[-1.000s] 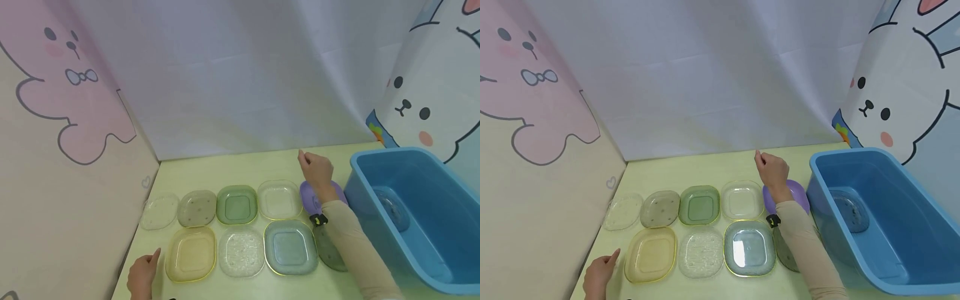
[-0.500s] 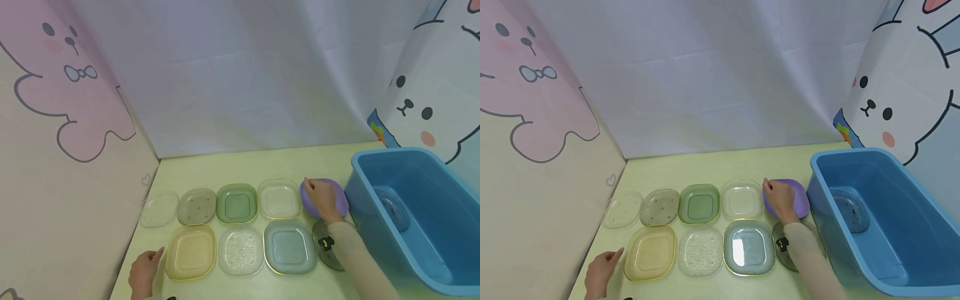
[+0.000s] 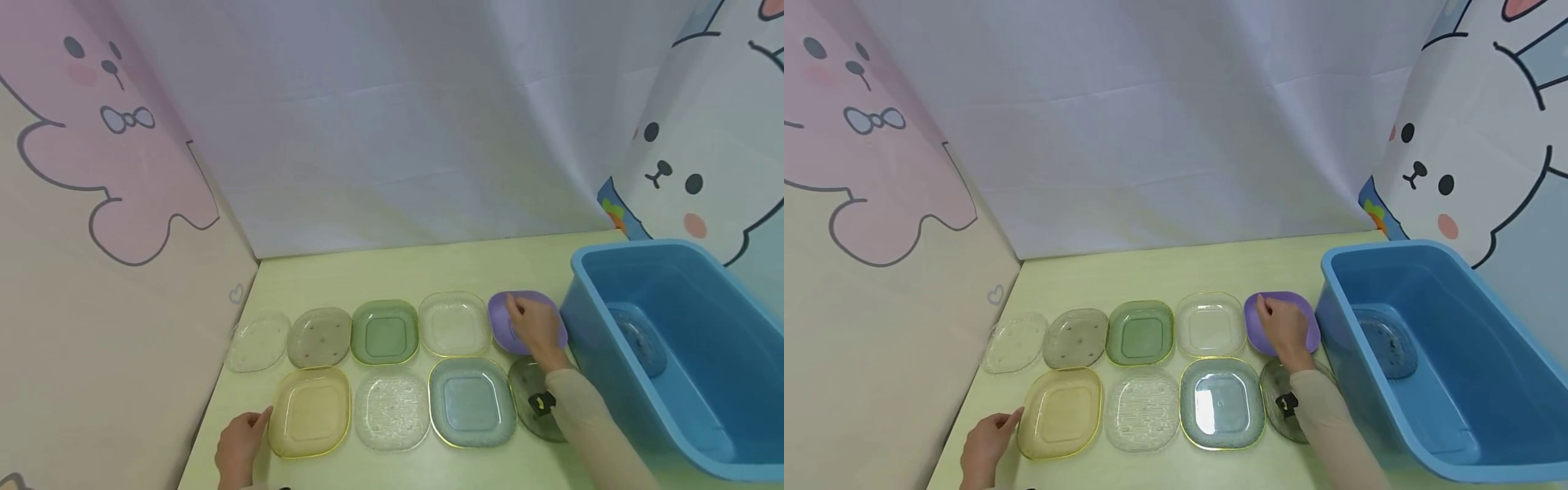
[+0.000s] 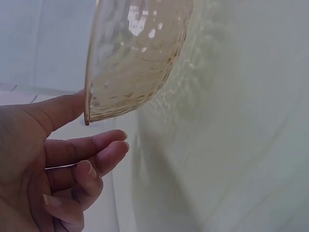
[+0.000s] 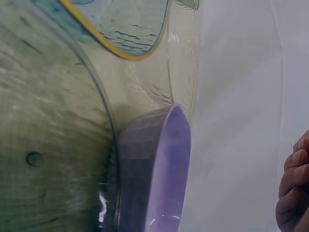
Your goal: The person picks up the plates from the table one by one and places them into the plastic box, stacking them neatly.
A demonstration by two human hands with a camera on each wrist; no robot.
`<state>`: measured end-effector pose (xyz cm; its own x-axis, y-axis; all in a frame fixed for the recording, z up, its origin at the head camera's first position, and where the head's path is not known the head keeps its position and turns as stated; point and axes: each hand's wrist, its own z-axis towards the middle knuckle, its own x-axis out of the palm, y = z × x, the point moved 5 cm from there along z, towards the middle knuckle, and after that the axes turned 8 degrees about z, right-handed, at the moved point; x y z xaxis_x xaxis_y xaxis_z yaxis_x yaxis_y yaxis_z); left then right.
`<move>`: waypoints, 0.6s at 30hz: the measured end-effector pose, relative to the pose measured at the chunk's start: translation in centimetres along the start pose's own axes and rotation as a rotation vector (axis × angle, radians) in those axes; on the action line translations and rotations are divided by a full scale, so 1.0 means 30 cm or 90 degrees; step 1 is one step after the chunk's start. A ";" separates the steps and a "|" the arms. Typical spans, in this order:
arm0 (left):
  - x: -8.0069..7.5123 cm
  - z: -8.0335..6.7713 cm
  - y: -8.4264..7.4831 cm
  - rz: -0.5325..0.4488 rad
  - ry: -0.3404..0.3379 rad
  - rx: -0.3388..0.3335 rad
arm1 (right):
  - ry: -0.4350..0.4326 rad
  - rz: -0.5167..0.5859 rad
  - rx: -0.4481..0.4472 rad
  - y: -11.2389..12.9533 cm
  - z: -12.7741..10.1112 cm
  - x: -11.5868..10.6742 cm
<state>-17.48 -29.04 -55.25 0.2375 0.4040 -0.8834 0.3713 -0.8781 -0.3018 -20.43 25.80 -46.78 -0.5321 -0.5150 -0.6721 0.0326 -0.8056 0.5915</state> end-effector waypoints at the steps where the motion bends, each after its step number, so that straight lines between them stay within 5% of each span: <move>1: 0.001 -0.001 -0.002 0.001 -0.001 0.003 | -0.002 -0.004 -0.003 -0.003 -0.002 0.001; 18: 0.046 -0.010 -0.024 -0.012 -0.033 0.063 | -0.021 -0.011 -0.024 -0.022 -0.035 0.009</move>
<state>-17.16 -27.76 -56.15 0.1838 0.4096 -0.8936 0.2849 -0.8922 -0.3503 -19.70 25.88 -47.83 -0.5608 -0.4914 -0.6664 0.0546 -0.8251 0.5624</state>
